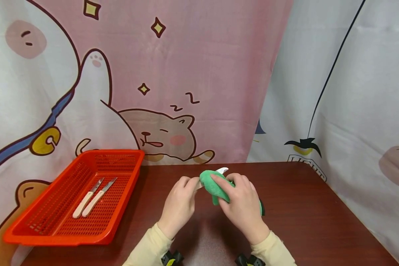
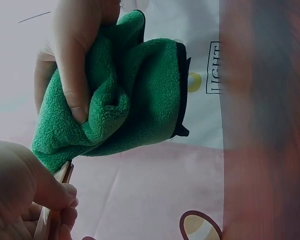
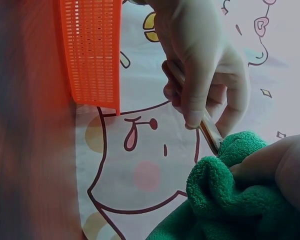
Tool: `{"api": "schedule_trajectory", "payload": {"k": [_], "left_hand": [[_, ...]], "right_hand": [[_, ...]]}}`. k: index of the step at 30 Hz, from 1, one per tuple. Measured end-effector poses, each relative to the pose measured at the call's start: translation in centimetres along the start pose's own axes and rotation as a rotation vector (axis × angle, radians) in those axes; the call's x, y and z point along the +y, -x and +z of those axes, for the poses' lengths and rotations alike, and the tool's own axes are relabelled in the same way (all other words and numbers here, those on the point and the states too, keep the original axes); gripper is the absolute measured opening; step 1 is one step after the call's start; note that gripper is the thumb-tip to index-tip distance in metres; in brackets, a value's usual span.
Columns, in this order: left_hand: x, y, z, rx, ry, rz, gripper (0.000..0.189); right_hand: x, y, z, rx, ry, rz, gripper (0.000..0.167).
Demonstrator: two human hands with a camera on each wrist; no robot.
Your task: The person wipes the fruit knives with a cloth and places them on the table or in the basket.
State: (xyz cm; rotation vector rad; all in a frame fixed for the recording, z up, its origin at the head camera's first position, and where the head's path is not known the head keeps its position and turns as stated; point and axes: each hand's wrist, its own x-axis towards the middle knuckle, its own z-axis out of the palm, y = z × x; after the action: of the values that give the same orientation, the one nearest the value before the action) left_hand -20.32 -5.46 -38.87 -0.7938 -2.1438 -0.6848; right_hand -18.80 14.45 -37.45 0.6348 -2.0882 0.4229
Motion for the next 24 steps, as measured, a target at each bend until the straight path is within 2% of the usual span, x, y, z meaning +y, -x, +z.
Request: {"api": "schedule_trajectory", "payload": {"k": [12, 24], "left_hand": [[0.1, -0.1, 0.1, 0.029, -0.051, 0.017, 0.038], [0.2, 0.0, 0.0, 0.045, -0.104, 0.025, 0.040]], "right_hand": [[1.3, 0.0, -0.4, -0.027, 0.049, 0.062, 0.065], [2.5, -0.2, -1.1, 0.004, 0.074, 0.104, 0.063]]}}
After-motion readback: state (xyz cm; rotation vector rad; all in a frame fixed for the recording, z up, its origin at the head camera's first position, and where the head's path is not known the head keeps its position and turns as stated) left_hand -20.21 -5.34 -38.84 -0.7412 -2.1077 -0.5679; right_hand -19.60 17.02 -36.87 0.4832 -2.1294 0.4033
